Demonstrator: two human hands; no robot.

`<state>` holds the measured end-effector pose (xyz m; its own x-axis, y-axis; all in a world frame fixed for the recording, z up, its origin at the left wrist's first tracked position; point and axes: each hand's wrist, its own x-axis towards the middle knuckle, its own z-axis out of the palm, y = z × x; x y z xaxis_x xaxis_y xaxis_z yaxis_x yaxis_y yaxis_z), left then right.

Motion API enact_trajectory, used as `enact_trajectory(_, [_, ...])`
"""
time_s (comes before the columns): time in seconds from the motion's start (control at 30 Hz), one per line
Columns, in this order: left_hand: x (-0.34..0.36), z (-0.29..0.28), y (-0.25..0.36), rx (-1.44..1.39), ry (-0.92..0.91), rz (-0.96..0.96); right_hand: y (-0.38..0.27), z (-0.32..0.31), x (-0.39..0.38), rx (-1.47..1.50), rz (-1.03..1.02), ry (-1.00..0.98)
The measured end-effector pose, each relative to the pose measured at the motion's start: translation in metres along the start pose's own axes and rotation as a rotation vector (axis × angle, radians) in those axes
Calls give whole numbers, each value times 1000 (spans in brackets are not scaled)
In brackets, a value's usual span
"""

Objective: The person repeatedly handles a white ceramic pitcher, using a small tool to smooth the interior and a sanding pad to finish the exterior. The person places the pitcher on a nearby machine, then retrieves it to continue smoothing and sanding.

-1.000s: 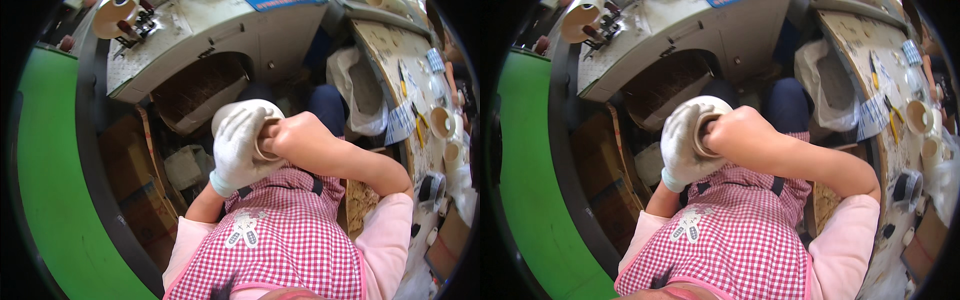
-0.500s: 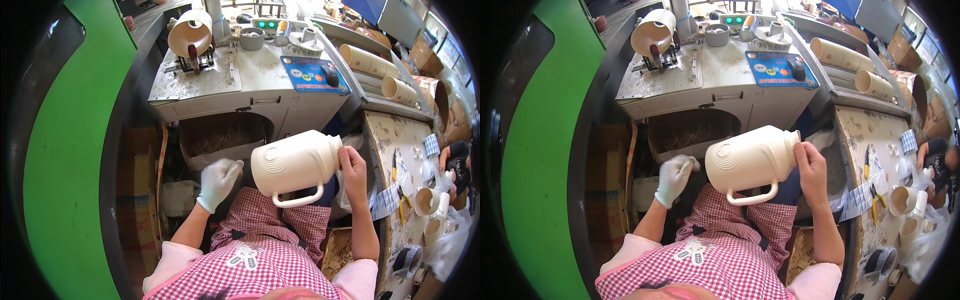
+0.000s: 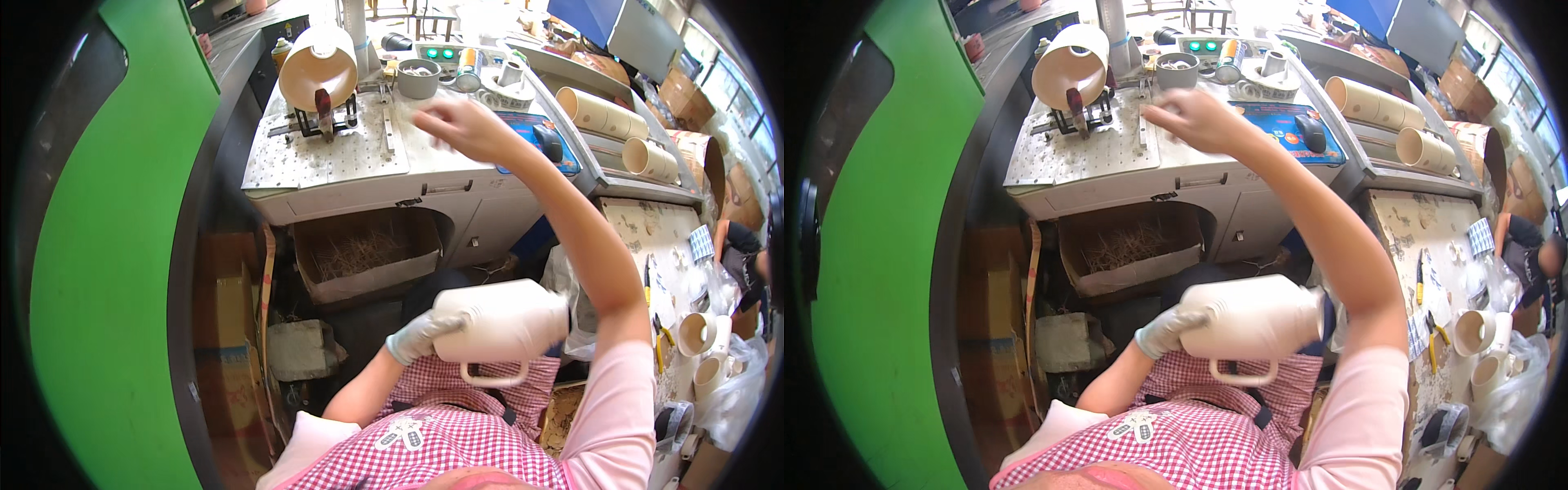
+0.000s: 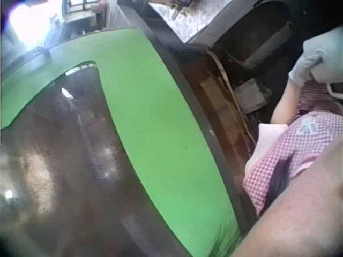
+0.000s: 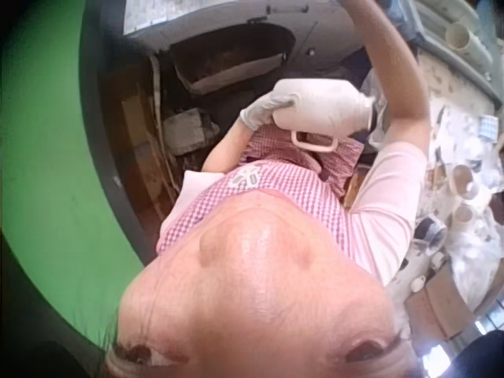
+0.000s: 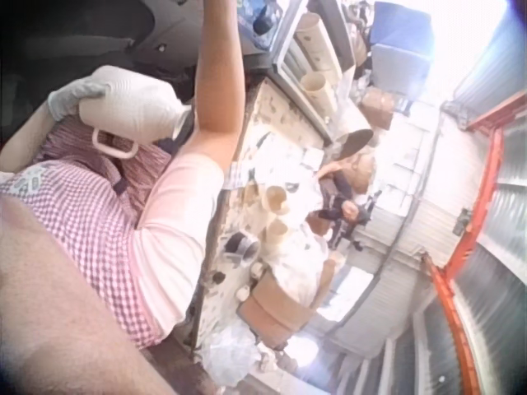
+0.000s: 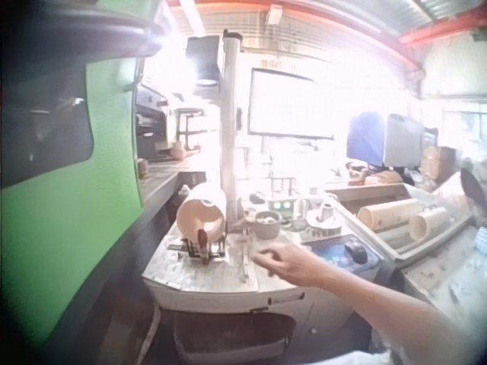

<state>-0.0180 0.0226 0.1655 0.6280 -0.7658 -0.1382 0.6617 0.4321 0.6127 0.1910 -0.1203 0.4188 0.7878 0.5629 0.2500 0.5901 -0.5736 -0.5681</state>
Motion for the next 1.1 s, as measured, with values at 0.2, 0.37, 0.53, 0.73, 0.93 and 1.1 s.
enact_trajectory(0.2, [22,-27,-24,-29,-90,-172,5,53,206,-386,135,253])
enact_trajectory(0.37, [22,-42,-31,-148,14,-199,46,38,221,-479,-68,467])
enact_trajectory(0.53, [22,-44,-34,-121,64,-151,165,-76,85,-509,159,566])
enact_trajectory(0.73, [30,-45,-33,-161,63,-240,316,-233,-178,-311,686,820])
enact_trajectory(0.93, [55,-43,-42,-168,120,-327,416,-227,-233,-768,1142,834])
enact_trajectory(1.1, [64,-40,-43,-130,136,-340,437,-211,-212,-910,1177,636])
